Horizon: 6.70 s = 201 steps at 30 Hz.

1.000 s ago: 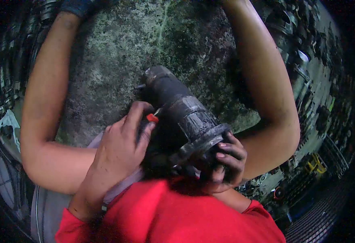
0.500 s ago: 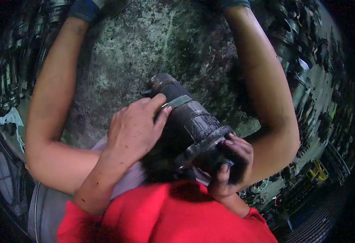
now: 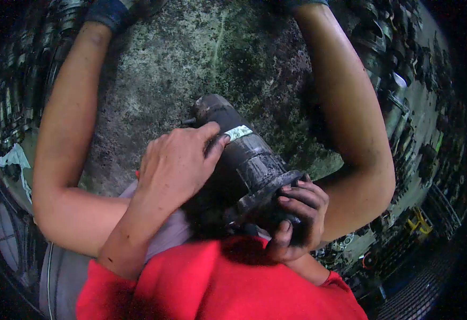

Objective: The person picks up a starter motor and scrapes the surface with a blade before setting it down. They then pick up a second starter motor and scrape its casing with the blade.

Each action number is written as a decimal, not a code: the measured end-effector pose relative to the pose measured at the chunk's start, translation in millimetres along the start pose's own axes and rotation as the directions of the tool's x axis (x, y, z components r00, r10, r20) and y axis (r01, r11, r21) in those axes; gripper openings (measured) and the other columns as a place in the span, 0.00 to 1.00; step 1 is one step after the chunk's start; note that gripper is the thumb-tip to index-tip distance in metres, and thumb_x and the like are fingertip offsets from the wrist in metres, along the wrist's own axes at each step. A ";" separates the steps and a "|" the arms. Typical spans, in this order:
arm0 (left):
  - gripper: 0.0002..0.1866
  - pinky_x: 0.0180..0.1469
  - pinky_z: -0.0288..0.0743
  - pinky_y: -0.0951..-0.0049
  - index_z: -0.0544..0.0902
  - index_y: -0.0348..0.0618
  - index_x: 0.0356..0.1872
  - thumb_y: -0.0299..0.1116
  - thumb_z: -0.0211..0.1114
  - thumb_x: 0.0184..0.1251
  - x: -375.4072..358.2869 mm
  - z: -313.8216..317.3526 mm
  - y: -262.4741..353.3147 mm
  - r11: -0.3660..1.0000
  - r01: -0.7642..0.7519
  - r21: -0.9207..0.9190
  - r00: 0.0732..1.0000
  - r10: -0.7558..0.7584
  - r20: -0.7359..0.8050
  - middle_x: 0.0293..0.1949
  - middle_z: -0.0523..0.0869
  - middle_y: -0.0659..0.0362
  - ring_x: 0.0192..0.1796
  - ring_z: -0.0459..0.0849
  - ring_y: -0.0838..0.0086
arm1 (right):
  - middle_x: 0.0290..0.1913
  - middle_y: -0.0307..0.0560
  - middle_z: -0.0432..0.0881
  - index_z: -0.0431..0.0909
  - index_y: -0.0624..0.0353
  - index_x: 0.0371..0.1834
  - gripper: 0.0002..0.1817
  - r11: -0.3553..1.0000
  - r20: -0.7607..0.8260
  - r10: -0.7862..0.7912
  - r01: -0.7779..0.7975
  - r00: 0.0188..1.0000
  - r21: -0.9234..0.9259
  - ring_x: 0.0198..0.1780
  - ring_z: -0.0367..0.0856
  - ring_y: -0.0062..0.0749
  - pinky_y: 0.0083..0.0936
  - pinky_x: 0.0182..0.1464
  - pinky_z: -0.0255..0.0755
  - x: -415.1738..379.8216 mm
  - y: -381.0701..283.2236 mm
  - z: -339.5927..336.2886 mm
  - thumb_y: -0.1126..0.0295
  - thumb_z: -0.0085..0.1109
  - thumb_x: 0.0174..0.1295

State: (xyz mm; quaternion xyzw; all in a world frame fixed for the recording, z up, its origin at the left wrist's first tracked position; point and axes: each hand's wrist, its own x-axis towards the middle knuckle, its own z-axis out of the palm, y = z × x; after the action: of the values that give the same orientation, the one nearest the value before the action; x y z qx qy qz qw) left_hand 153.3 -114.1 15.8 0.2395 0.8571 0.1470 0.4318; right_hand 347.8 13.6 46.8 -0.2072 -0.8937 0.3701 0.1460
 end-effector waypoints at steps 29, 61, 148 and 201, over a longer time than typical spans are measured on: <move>0.16 0.46 0.81 0.46 0.85 0.49 0.46 0.50 0.60 0.75 -8.0 -3.5 1.5 0.997 -0.072 -0.013 0.994 0.073 0.084 0.37 0.88 0.43 0.43 0.87 0.43 | 0.47 0.50 0.88 0.84 0.60 0.46 0.17 0.995 -0.021 0.033 -0.031 0.999 0.093 0.55 0.78 0.48 0.57 0.69 0.69 -8.0 2.8 0.0 0.60 0.57 0.62; 0.18 0.44 0.78 0.46 0.84 0.45 0.48 0.50 0.59 0.77 -11.4 15.6 -13.2 0.995 -0.044 -0.092 0.998 0.040 -0.049 0.38 0.87 0.42 0.44 0.85 0.41 | 0.46 0.54 0.87 0.81 0.63 0.45 0.17 0.995 -0.056 0.011 -0.005 0.998 0.102 0.53 0.80 0.52 0.55 0.67 0.70 -2.9 8.1 3.5 0.61 0.54 0.64; 0.16 0.61 0.73 0.61 0.79 0.42 0.61 0.33 0.60 0.76 -54.5 46.0 -29.4 0.696 -0.260 -0.669 0.961 0.252 -0.111 0.49 0.78 0.48 0.55 0.81 0.55 | 0.43 0.59 0.86 0.79 0.66 0.44 0.21 0.979 -0.204 0.099 -0.059 0.974 0.194 0.50 0.82 0.49 0.50 0.65 0.71 8.2 18.5 10.8 0.54 0.54 0.68; 0.15 0.56 0.78 0.59 0.84 0.43 0.58 0.32 0.62 0.74 -51.9 20.0 -22.9 0.857 -0.217 -0.467 0.976 0.175 -0.131 0.49 0.83 0.47 0.52 0.85 0.51 | 0.43 0.59 0.85 0.77 0.66 0.43 0.20 0.979 -0.176 0.115 -0.082 0.978 0.184 0.50 0.82 0.50 0.51 0.64 0.72 13.4 12.9 7.6 0.55 0.53 0.68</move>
State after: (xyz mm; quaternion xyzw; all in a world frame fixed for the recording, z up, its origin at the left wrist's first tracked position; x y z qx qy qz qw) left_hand 189.6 -160.4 28.5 0.2052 0.7825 0.4071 0.4241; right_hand 336.3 23.7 33.8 -0.2714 -0.8285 0.4335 0.2279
